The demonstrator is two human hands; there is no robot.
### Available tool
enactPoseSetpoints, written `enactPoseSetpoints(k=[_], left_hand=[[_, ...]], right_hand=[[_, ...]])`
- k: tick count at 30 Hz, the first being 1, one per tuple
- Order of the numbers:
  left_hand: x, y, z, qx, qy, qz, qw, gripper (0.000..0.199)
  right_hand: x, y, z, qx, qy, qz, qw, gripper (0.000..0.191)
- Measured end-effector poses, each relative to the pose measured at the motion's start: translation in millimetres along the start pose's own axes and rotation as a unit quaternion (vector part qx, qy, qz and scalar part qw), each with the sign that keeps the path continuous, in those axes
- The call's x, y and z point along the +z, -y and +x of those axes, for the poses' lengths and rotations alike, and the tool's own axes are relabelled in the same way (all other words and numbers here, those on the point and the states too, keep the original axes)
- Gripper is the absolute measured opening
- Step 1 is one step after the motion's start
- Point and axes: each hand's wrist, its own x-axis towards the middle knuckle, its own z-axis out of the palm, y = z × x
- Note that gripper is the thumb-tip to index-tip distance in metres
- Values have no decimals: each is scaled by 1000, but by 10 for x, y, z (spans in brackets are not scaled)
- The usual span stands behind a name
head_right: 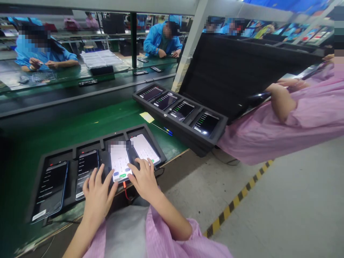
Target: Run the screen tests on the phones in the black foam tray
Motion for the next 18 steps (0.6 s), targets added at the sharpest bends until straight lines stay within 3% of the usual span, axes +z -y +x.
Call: enactPoseSetpoints(k=[10,18], left_hand=[[60,14,94,-10,22,-4,1000,35],[77,1,65,-16,22,-5,1000,37]], right_hand=[[52,144,133,-31,49,-14,998,32],[-28,107,86,-7,-12,8,1000,40]])
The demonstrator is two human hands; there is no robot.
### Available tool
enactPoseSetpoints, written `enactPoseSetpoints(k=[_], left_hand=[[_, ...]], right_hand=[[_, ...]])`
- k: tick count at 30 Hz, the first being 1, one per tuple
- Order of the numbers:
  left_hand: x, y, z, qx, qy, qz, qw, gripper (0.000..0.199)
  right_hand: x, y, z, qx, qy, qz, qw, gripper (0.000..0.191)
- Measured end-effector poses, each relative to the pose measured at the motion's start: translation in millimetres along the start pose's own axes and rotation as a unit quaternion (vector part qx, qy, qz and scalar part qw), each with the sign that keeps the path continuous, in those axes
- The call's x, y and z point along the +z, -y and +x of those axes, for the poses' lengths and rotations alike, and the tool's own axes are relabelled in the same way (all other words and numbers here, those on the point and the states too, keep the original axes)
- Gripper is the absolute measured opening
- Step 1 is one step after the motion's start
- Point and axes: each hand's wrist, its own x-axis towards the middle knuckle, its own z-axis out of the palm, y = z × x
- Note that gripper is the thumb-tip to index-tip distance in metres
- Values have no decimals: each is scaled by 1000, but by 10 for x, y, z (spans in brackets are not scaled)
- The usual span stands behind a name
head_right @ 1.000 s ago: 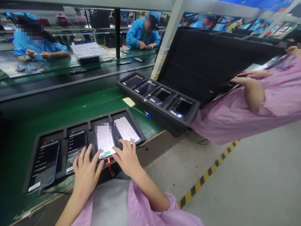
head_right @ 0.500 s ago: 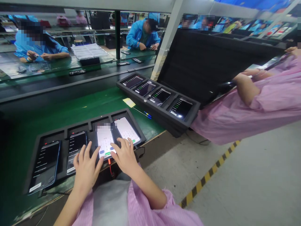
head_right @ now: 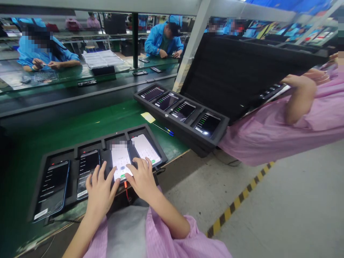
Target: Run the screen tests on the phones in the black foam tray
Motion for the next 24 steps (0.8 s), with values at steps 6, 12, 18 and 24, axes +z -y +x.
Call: enactPoseSetpoints(k=[6,12,18,24], left_hand=[[-64,-5,-33,5,-9,-4,1000,36],[-97,5,-65,8,-11,-11,1000,36],[-60,7,-85,22,-23,9,999,35],[-55,-11,-115,27,-41,16,999,36]], right_hand=[[8,-25,-40,2,7,12,1000,39],[14,-29,-60,10,12,19,1000,38],[-30,-19,-75,-8,0,28,1000,39],[10,-29,-81,-8,-1,16,1000,34]])
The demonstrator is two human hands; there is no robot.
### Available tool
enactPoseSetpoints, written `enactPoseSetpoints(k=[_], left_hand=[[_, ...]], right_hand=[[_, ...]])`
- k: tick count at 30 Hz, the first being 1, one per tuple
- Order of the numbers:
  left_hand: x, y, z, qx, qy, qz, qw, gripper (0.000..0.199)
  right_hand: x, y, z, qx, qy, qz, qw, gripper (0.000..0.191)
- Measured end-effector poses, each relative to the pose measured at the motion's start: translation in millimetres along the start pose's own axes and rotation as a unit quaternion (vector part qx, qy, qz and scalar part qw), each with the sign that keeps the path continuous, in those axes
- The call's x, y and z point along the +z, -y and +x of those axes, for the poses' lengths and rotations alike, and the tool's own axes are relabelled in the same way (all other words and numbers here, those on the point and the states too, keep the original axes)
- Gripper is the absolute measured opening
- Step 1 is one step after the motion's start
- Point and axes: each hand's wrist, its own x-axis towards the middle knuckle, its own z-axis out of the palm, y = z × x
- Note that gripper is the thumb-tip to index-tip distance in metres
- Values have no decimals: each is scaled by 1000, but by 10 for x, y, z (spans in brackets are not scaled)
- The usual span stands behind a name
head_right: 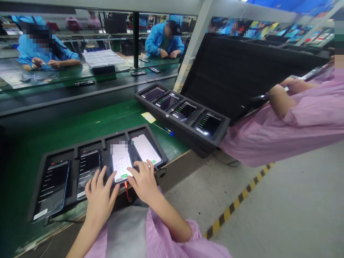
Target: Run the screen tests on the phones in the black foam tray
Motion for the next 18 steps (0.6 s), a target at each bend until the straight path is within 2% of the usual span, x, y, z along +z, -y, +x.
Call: enactPoseSetpoints(k=[4,9,15,18], left_hand=[[1,0,-7,-7,10,-9,1000,36],[7,3,-12,-17,32,-21,999,34],[1,-8,-10,-8,18,-6,1000,35],[-2,-16,4,-9,17,-3,1000,36]], right_hand=[[53,-19,0,9,11,-8,1000,36],[23,-27,-1,10,-19,7,1000,41],[26,-32,-6,9,5,-6,1000,41],[12,-59,-25,17,-14,0,1000,40]])
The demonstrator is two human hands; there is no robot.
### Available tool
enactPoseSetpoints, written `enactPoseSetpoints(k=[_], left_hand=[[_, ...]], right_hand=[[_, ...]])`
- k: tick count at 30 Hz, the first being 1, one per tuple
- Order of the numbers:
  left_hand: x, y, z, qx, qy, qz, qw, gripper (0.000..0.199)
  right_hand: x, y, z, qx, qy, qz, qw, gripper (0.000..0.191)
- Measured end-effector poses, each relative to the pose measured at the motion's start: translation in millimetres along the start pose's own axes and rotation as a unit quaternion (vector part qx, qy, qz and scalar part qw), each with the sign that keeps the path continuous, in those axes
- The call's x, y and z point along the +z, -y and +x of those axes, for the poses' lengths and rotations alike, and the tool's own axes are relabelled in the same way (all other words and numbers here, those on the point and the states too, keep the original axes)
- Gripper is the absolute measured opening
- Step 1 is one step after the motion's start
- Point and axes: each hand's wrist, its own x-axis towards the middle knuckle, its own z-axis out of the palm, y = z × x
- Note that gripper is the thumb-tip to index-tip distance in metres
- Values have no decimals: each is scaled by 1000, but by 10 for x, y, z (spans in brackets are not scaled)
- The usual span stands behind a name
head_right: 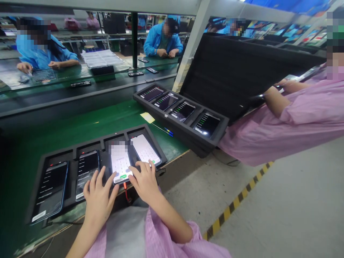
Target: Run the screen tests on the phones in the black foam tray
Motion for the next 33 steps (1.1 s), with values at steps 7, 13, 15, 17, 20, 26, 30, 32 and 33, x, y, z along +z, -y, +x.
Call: enactPoseSetpoints(k=[7,13,15,17,20,26,30,32,33], left_hand=[[12,-7,11,9,-10,4,1000,33],[2,-51,36,5,-17,1,1000,37],[5,-134,78,21,-16,-4,1000,35],[20,-256,145,36,-10,-18,999,34],[73,-471,279,56,4,-58,997,36],[243,-738,508,80,36,-73,993,39],[275,-757,543,87,43,-66,993,39],[256,-758,544,77,43,-62,994,40],[242,-760,545,72,40,-60,995,41]], right_hand=[[-145,-200,-33,32,-76,-12,997,36],[-259,-483,-59,70,-119,-47,989,34],[-281,-571,-71,79,-120,-48,988,35],[-291,-640,-86,88,-117,-42,988,37],[-287,-707,-109,92,-106,-31,990,40],[-325,-744,-121,83,-67,-4,994,41],[-375,-747,-84,72,-60,-15,995,40],[-372,-754,-60,69,-51,-33,996,40],[-363,-759,-51,72,-45,-45,995,39]])
